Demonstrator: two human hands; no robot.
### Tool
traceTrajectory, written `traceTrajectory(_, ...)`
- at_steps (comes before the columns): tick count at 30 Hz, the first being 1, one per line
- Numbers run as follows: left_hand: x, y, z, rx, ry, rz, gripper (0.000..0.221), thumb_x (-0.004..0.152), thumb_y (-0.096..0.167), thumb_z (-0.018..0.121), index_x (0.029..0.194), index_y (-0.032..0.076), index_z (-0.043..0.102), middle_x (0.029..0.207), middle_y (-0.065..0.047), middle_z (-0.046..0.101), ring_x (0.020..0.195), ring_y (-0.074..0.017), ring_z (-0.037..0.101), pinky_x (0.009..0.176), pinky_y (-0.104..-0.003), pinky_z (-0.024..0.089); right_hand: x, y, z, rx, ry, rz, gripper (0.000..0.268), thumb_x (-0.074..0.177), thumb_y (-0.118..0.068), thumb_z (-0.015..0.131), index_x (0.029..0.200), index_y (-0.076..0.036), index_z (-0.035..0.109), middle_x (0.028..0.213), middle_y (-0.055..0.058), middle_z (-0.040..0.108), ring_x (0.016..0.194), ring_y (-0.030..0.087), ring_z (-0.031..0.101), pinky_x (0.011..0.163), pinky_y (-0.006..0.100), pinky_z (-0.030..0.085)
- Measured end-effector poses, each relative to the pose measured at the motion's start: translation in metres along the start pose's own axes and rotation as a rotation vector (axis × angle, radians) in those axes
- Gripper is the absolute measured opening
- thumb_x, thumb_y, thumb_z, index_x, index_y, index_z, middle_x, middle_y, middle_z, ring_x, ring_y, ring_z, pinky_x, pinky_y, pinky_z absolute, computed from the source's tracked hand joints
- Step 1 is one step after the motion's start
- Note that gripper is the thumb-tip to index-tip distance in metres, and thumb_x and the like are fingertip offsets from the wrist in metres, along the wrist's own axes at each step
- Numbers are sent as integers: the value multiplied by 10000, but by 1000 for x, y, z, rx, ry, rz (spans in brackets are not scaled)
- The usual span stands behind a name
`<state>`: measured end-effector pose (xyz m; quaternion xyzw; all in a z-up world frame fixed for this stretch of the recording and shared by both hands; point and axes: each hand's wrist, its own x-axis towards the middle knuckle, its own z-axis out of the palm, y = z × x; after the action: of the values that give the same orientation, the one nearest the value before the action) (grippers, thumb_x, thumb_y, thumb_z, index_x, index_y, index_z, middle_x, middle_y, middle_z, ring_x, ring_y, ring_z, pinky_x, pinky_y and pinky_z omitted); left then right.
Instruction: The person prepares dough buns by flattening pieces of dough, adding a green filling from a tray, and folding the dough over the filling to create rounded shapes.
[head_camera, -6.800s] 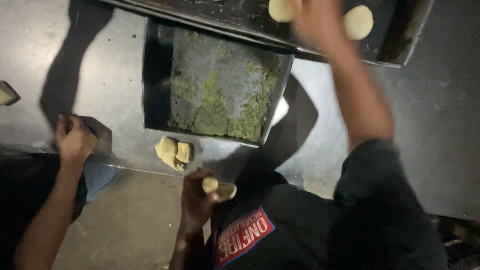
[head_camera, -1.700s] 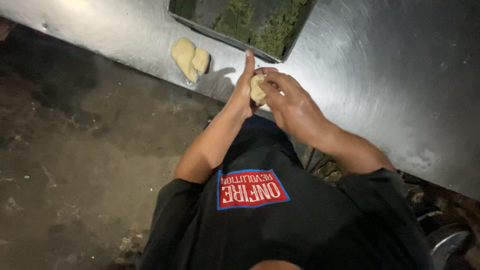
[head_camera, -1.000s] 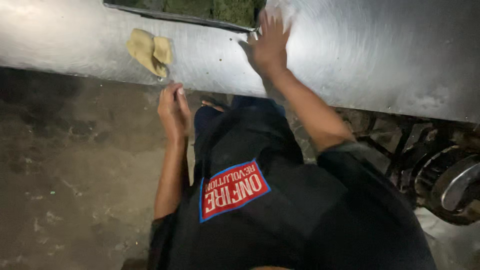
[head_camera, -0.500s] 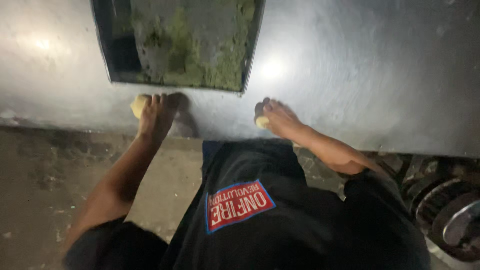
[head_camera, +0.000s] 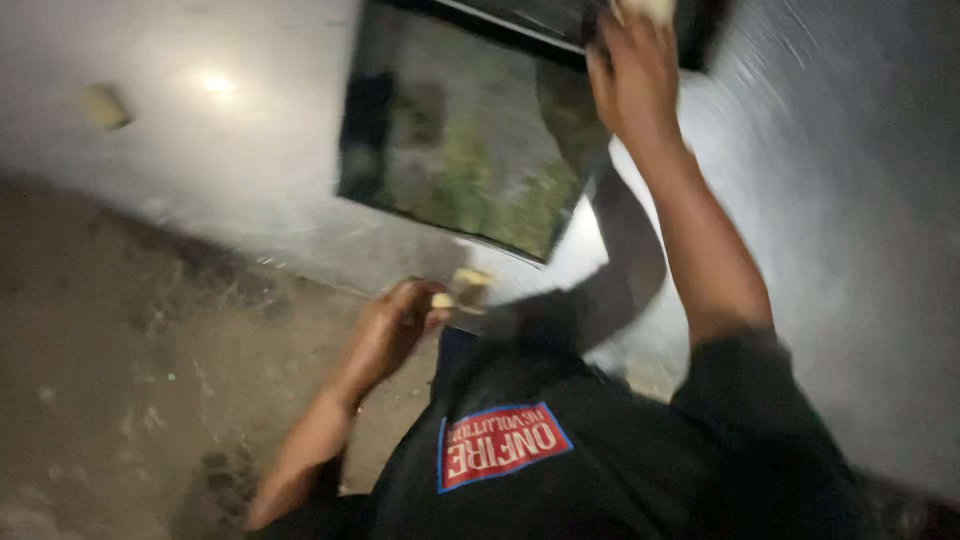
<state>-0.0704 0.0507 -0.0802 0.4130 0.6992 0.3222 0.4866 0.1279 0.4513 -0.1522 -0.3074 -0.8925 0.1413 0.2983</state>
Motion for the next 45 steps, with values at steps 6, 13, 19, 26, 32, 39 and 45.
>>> traceTrajectory(6,-16,12,48,-669,25,-10,330,1010,231,680,1277,40,644,1013,-13,671,842,-97,594,697,-263,499,-153,-187,-32,1243,-893,204,871,785,-256,840,1526,-25,446,1504,139,537,1383,272,488,1133,441,387)
traceTrajectory(13,61,-101,-15,-478,860,65,434,1111,313,596,1339,-50,663,1099,-188,702,981,-244,637,869,-365,537,-222,-196,-25,1129,-803,854,172,969,-136,671,1030,6,747,750,50,678,635,124,610,573,286,508)
traceTrajectory(19,55,-134,71,24,759,444,812,1023,229,691,1609,-66,212,1668,-309,253,1571,-393,228,1263,-492,235,-209,-214,-16,1426,194,954,230,1079,-227,539,1049,-21,635,882,76,649,743,173,637,664,343,547)
traceTrajectory(26,26,-85,124,-306,354,173,424,1003,256,751,1369,92,613,1306,-158,713,1138,-228,739,956,-324,585,-197,-238,20,1255,100,590,292,1020,-99,677,1264,54,630,1158,102,671,1059,189,657,976,343,541)
traceTrajectory(32,26,-85,38,403,560,341,599,793,322,854,1282,41,650,1378,-319,547,1253,-508,545,994,-563,486,-177,-200,-51,1306,470,596,210,1024,-48,687,1216,12,628,1161,90,677,1072,187,664,998,353,577)
traceTrajectory(39,27,-4,83,-184,670,532,401,1149,347,485,1318,5,607,1445,-236,566,1393,-350,524,1168,-442,418,-187,-231,-44,633,143,347,159,979,-8,750,1109,12,660,1087,149,666,1020,226,652,930,323,543)
traceTrajectory(45,83,26,107,-419,821,267,562,1097,449,501,733,24,556,651,-25,534,627,-155,529,590,-329,434,-128,-244,-16,557,221,183,140,1018,-126,699,1019,-24,604,899,119,684,766,248,679,709,330,549)
